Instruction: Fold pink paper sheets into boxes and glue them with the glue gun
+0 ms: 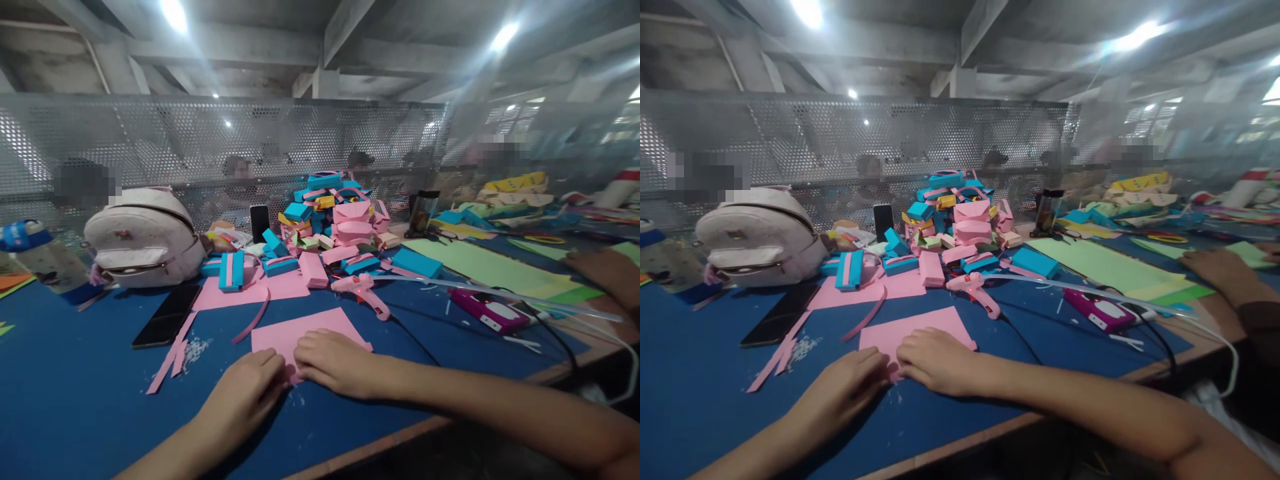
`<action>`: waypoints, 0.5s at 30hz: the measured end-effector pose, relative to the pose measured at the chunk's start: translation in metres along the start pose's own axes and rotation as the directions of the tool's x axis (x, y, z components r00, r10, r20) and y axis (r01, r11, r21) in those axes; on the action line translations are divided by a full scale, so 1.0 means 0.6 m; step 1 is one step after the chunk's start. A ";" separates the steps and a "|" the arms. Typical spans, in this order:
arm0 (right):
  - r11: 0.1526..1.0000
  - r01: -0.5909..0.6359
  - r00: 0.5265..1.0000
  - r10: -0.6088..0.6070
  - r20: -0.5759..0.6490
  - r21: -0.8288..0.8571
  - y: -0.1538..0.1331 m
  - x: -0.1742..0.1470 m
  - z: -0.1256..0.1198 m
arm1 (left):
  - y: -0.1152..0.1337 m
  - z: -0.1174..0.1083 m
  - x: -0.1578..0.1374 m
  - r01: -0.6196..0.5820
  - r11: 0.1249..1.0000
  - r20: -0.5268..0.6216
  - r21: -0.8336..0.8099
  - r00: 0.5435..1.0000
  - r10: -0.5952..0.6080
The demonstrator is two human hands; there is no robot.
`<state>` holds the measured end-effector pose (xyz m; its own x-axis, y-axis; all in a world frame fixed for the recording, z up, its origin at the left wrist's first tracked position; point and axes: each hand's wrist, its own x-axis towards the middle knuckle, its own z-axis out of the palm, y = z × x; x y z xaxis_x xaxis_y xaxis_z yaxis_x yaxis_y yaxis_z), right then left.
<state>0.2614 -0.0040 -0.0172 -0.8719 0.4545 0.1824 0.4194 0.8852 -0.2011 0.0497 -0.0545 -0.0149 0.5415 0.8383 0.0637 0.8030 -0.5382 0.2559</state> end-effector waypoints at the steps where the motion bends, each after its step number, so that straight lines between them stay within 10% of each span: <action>1: 0.999 -0.006 1.000 0.006 0.002 -0.033 -0.001 0.000 0.003 | -0.001 0.004 0.002 -0.002 1.000 -0.006 0.023 1.000 0.002; 15: 0.962 -0.053 0.998 0.046 -0.032 -0.267 -0.010 -0.004 0.027 | -0.012 0.021 -0.001 -0.109 0.963 -0.109 0.246 0.984 0.140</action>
<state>0.2567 -0.0122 -0.0320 -0.8429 0.4980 0.2039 0.5176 0.8539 0.0542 0.0466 -0.0521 -0.0287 0.6180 0.7594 0.2036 0.7753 -0.6316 0.0026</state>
